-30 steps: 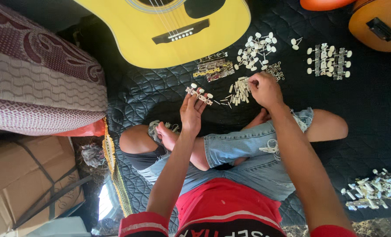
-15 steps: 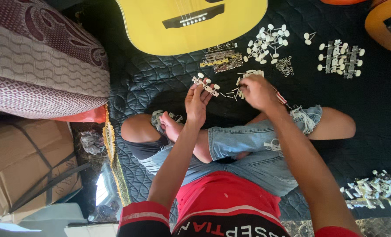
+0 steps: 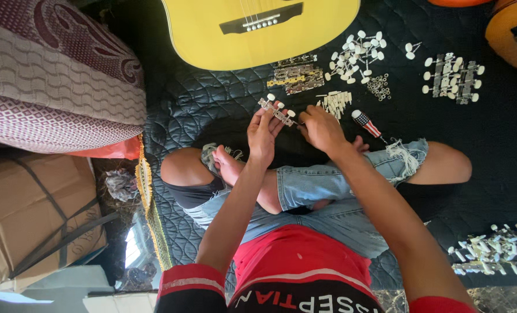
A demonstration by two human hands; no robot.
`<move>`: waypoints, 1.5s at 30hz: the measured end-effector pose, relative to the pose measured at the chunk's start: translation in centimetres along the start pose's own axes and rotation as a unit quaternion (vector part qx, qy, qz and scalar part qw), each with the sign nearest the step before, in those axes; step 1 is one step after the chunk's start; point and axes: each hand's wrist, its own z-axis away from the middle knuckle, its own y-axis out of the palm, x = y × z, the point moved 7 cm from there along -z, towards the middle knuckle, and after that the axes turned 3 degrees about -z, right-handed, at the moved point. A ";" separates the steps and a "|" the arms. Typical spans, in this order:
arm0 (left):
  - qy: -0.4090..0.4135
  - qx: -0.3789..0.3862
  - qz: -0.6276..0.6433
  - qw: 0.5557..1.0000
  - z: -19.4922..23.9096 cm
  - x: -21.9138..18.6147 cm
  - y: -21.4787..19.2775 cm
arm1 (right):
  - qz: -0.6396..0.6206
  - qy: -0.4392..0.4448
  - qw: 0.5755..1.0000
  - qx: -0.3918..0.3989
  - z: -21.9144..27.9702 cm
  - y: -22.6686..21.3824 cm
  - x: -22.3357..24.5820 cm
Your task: The person sits cross-legged on a mat and assembles guitar tuning machines by hand. They pick up individual white plastic tuning pegs and metal brackets, insert the pegs into the brackets, and add small metal washers and screws to secure them. The person handles the parts one at a time, occasionally picking up a screwdriver to tighten components.
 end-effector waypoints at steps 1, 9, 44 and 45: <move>0.001 0.000 0.000 1.000 0.2 -0.1 0.1 | 0.000 -0.001 1.000 -0.001 0.1 -0.1 0.3; -0.015 0.035 -0.031 0.999 0.7 0.1 0.8 | -0.354 0.103 0.926 -0.087 0.8 -4.1 -1.4; -0.103 0.110 -0.143 0.978 3.4 1.4 3.6 | -0.516 0.046 0.847 -0.117 1.5 -5.8 -1.6; -0.104 0.115 -0.139 0.978 3.1 1.7 3.3 | -0.521 0.044 0.844 -0.116 1.4 -6.1 -1.3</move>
